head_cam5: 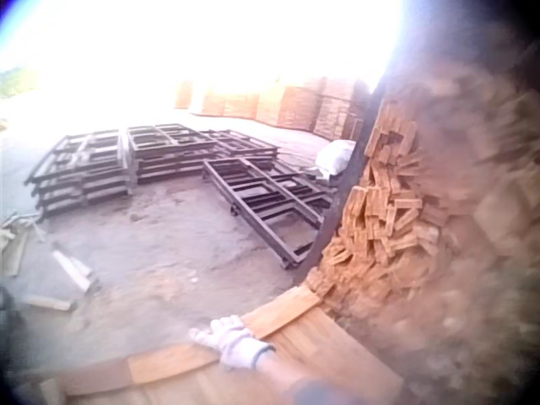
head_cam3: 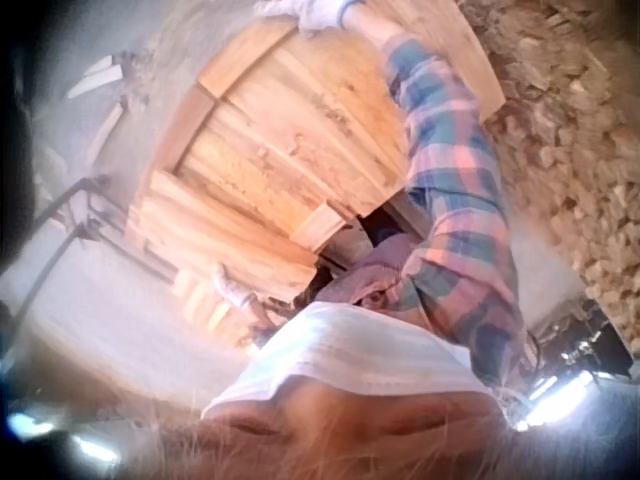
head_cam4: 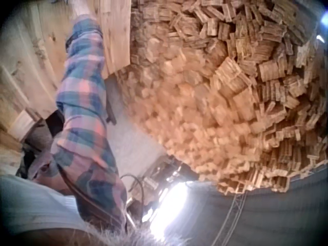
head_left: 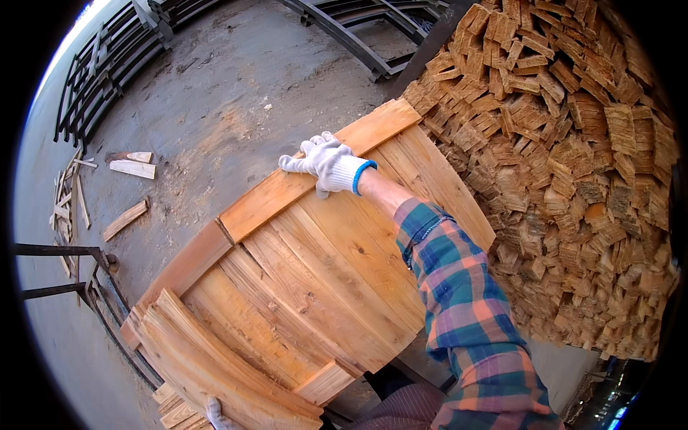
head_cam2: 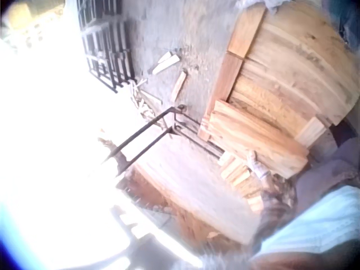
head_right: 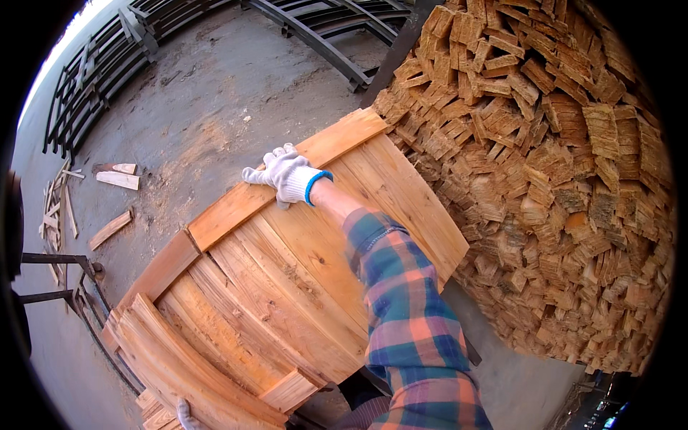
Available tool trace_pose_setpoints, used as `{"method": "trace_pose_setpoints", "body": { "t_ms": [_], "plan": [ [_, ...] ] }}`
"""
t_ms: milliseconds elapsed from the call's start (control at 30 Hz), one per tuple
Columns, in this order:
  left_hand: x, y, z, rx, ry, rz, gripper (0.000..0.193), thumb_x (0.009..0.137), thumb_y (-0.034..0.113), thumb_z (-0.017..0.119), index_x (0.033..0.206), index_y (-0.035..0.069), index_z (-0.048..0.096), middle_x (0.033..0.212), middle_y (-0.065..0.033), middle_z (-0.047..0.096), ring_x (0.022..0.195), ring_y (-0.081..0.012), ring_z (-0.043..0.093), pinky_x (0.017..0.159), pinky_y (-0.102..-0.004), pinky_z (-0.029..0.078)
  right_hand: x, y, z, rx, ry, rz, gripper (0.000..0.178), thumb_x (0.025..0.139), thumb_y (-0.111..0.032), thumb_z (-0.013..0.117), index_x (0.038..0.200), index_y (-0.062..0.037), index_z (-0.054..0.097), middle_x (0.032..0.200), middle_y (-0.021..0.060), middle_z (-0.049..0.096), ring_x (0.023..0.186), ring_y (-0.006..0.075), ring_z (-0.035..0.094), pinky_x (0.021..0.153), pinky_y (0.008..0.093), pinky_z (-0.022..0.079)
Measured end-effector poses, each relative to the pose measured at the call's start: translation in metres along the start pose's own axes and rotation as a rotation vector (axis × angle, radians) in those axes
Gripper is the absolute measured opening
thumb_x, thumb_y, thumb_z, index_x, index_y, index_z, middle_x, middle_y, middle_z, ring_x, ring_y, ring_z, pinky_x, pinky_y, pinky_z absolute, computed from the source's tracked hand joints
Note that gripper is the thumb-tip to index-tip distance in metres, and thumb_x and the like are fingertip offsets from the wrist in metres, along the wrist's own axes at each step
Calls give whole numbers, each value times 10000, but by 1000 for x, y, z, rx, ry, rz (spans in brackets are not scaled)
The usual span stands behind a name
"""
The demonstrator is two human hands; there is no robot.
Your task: The person repeatedly picks up bundles of wooden planks from a metal rack and places them onto a growing stack on the floor. The person wears gloves and a plaid shirt while performing this repetitive stacking task in a workshop environment.
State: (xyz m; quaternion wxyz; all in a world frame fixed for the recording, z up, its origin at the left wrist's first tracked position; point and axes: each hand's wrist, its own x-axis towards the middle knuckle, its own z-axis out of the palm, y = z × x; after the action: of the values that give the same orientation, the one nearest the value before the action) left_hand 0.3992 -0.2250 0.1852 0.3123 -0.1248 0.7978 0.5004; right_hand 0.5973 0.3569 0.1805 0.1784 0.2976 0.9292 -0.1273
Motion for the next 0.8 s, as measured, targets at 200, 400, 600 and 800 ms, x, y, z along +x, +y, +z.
{"method": "trace_pose_setpoints", "body": {
  "t_ms": [200,400,600,800],
  "plan": [
    [34,-42,-42,-318,29,90,275,861,233,668,1039,35,597,905,-69,640,812,-218,655,760,-350,571,22,-39,-1,0,61,-80,946,573,-155,829,1444,-282,481,1269,122,544,1237,326,477,1088,391,368],
    [41,-13,-18,-247,-13,36,363,847,116,672,1181,0,592,949,-41,647,812,-143,628,772,-281,531,-2,-66,9,-293,143,196,861,696,-110,810,1460,-295,461,1407,89,503,1307,306,461,1139,358,361],
    [28,-13,-25,-330,-103,-14,421,840,94,693,1223,-29,568,1007,-63,660,852,-146,637,779,-285,537,-79,-275,68,1123,-60,26,857,821,-380,765,1524,-141,335,1382,224,540,1276,358,533,1087,471,433],
    [31,-8,-15,-317,-256,102,496,836,134,744,1245,-65,546,1034,-77,660,893,-123,616,827,-255,507,-127,-416,127,800,165,217,1046,753,-357,839,1544,-45,230,1318,241,581,1199,338,586,999,401,491]
  ]
}}
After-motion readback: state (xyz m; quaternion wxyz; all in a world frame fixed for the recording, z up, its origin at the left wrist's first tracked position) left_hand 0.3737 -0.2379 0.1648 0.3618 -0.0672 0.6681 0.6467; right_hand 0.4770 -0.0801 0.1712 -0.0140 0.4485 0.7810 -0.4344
